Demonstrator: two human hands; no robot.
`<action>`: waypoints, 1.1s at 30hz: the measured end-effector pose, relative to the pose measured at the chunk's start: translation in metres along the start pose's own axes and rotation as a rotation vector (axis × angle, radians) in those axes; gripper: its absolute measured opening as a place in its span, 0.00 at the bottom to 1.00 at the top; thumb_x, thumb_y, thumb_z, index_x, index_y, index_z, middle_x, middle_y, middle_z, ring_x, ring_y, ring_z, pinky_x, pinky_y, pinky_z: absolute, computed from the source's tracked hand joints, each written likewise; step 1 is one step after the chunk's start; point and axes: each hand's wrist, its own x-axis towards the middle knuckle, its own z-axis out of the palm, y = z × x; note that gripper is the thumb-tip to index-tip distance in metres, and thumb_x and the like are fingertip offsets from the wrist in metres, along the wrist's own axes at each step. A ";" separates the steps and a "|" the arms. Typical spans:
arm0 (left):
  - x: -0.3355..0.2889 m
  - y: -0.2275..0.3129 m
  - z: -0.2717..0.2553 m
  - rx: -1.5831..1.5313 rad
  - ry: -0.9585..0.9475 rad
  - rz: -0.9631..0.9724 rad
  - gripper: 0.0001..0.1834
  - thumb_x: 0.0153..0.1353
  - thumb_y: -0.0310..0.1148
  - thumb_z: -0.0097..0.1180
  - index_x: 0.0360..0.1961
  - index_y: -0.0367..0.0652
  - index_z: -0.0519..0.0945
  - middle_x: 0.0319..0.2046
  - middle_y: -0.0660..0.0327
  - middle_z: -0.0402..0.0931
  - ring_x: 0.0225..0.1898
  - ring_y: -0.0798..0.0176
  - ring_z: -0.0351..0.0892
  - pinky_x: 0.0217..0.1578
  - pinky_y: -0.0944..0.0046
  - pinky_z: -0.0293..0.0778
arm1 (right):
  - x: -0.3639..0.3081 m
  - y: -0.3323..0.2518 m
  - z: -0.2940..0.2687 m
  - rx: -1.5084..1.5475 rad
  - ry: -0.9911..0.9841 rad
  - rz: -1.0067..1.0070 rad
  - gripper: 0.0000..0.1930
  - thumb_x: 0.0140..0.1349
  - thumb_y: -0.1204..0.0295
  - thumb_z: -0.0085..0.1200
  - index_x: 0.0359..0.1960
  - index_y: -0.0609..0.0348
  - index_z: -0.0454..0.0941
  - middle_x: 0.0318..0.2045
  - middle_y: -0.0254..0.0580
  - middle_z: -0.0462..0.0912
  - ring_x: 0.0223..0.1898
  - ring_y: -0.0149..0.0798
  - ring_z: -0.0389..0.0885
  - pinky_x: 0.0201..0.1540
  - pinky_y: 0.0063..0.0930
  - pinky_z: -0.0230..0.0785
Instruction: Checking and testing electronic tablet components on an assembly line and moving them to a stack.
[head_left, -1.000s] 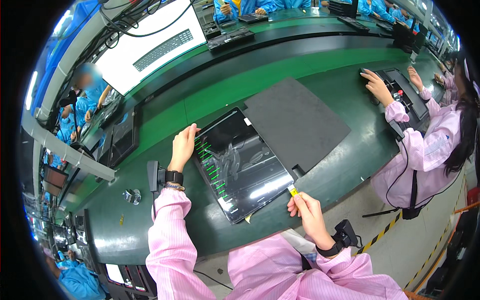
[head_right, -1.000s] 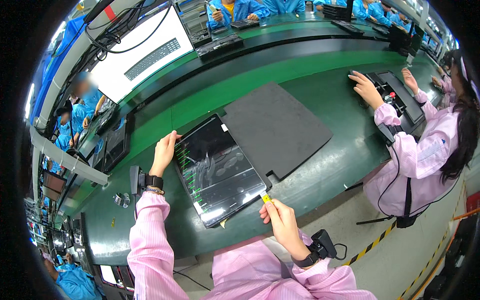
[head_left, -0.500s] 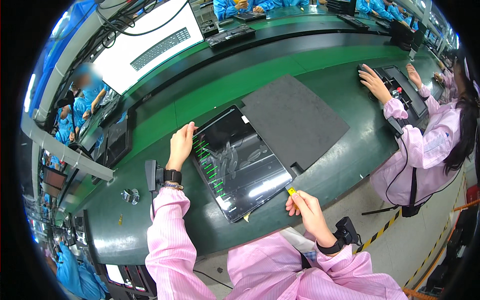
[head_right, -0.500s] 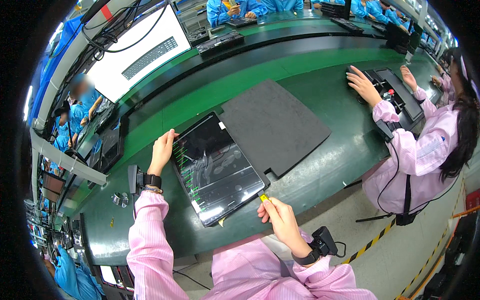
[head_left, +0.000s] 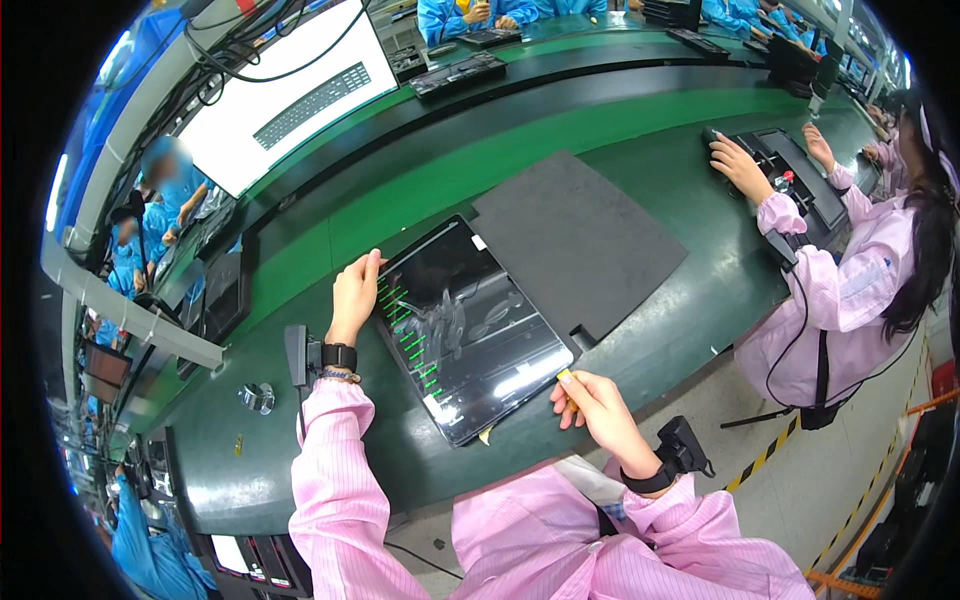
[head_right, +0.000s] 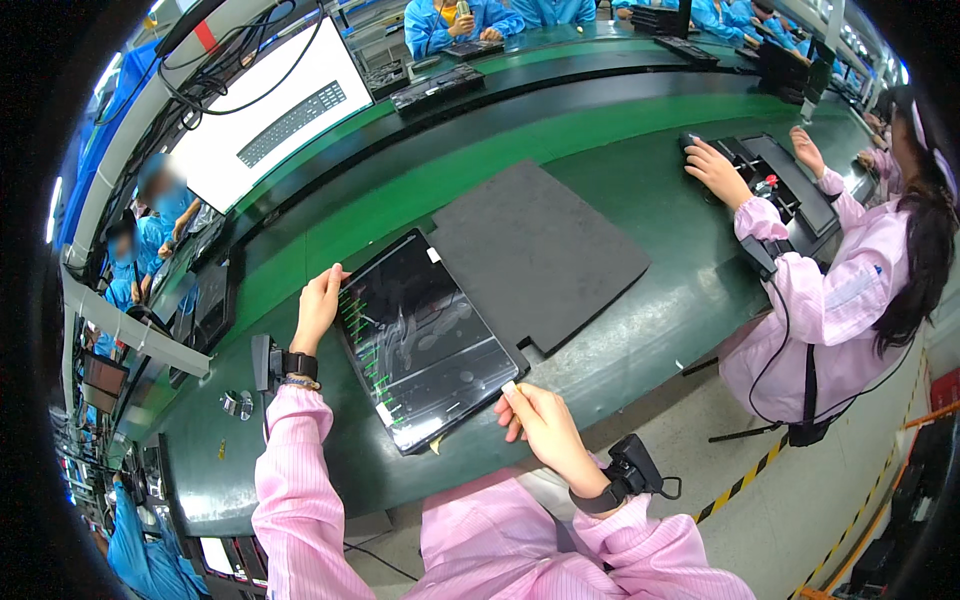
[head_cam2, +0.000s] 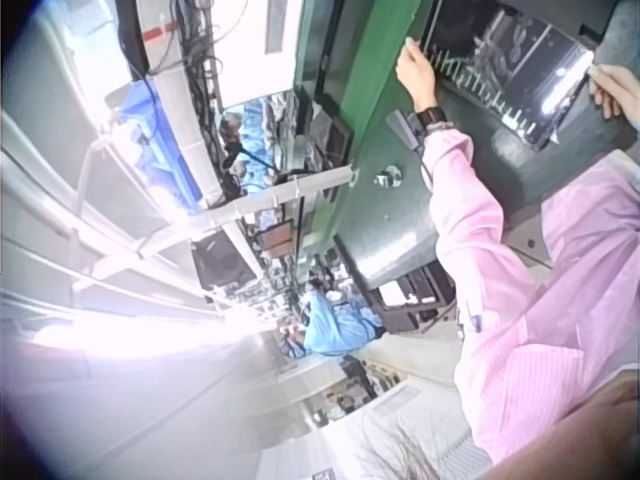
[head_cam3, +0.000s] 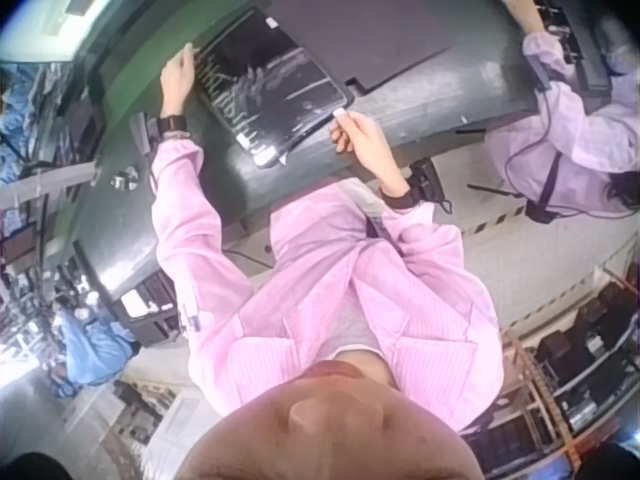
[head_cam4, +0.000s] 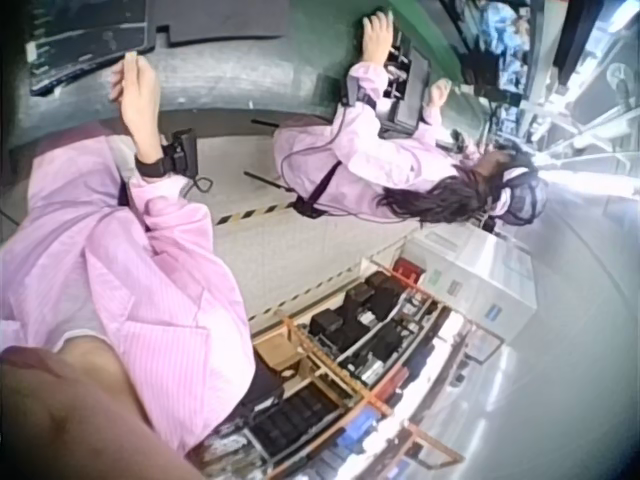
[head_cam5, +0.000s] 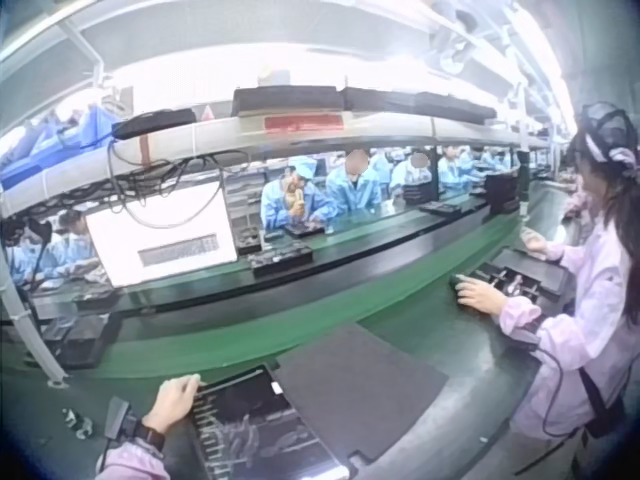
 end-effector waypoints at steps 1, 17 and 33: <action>0.000 0.002 -0.002 -0.001 -0.014 -0.018 0.26 0.68 0.49 0.38 0.39 0.38 0.81 0.34 0.50 0.81 0.39 0.51 0.80 0.41 0.60 0.72 | 0.000 0.000 -0.001 0.010 -0.020 0.015 0.19 0.69 0.61 0.40 0.31 0.63 0.77 0.23 0.34 0.78 0.21 0.25 0.76 0.23 0.18 0.64; -0.158 0.167 0.002 0.027 -0.201 0.683 0.23 0.49 0.37 0.61 0.46 0.37 0.77 0.50 0.53 0.74 0.56 0.55 0.69 0.61 0.50 0.57 | 0.002 0.001 -0.012 -0.278 0.374 -0.221 0.11 0.56 0.67 0.59 0.31 0.64 0.81 0.24 0.46 0.82 0.25 0.35 0.82 0.29 0.25 0.71; -0.164 0.169 0.048 0.121 -0.050 0.690 0.20 0.48 0.33 0.61 0.41 0.31 0.78 0.45 0.48 0.76 0.52 0.53 0.73 0.60 0.50 0.59 | 0.009 -0.002 -0.006 -0.317 0.474 -0.251 0.09 0.54 0.68 0.60 0.28 0.62 0.80 0.20 0.43 0.81 0.22 0.34 0.81 0.26 0.25 0.69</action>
